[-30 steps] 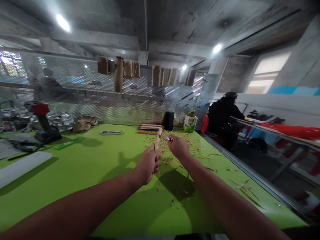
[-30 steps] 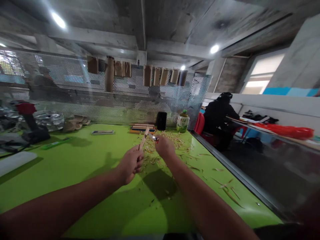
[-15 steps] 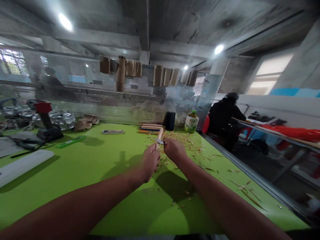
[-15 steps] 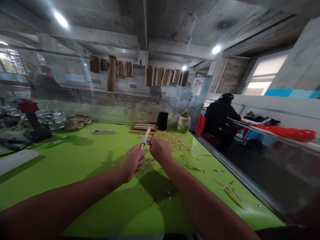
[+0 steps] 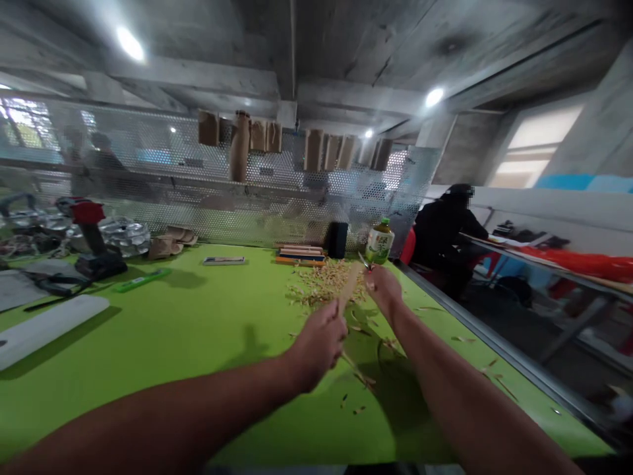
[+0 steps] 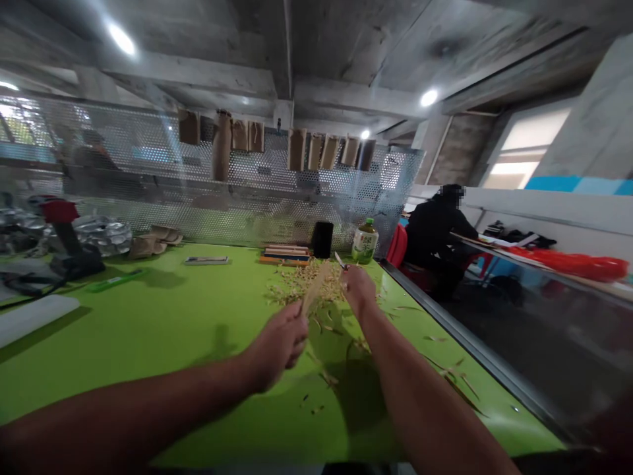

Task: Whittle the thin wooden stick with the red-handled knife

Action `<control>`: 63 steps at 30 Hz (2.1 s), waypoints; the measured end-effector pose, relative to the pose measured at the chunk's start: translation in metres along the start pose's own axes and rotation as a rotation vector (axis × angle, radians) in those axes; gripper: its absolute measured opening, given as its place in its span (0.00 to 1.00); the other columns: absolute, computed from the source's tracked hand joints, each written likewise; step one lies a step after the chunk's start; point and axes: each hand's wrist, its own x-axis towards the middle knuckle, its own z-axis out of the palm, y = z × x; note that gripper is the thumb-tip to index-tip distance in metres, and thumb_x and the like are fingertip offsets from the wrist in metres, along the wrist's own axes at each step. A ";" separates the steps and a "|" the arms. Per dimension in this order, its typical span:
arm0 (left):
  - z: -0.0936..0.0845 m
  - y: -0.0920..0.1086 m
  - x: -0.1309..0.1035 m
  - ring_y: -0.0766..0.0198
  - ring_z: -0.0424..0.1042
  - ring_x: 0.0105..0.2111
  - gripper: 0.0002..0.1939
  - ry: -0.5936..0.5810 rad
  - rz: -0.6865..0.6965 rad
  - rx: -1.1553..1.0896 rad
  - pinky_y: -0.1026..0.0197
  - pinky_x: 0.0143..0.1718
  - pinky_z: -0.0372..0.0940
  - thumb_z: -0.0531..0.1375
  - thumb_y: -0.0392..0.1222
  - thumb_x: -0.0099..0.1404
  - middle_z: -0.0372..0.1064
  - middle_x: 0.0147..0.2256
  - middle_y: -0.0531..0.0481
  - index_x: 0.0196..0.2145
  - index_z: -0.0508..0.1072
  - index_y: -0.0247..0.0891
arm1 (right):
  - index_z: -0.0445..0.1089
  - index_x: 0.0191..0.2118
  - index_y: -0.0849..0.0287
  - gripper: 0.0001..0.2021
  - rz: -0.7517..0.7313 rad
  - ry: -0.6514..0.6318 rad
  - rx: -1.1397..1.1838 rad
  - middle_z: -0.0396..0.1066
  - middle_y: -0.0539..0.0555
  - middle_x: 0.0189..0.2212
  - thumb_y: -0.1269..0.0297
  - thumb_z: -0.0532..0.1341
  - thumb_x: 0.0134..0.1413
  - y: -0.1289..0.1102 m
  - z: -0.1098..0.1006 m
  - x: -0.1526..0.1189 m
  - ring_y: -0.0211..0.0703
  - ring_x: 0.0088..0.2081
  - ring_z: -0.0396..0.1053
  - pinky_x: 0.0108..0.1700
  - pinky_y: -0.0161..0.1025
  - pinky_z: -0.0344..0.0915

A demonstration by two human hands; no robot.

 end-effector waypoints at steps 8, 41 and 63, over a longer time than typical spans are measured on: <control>-0.037 0.021 0.024 0.75 0.44 0.14 0.03 0.184 0.108 -0.078 0.70 0.13 0.41 0.53 0.39 0.62 0.49 0.19 0.62 0.33 0.59 0.40 | 0.74 0.46 0.53 0.15 -0.302 0.067 0.055 0.76 0.55 0.36 0.64 0.54 0.57 -0.048 0.013 -0.040 0.44 0.36 0.71 0.33 0.34 0.55; -0.026 0.011 0.020 0.74 0.47 0.15 0.08 0.181 0.062 0.003 0.70 0.13 0.44 0.53 0.39 0.62 0.50 0.20 0.61 0.40 0.62 0.39 | 0.73 0.48 0.54 0.17 -0.156 0.058 -0.007 0.76 0.58 0.39 0.62 0.51 0.60 -0.027 0.008 -0.021 0.46 0.39 0.73 0.35 0.35 0.59; -0.006 0.017 0.007 0.74 0.48 0.15 0.11 0.249 -0.034 -0.005 0.70 0.14 0.43 0.52 0.38 0.63 0.51 0.19 0.61 0.44 0.61 0.41 | 0.73 0.42 0.56 0.15 -0.296 -0.047 -0.042 0.76 0.58 0.37 0.65 0.50 0.61 -0.055 0.011 -0.039 0.44 0.37 0.73 0.36 0.34 0.60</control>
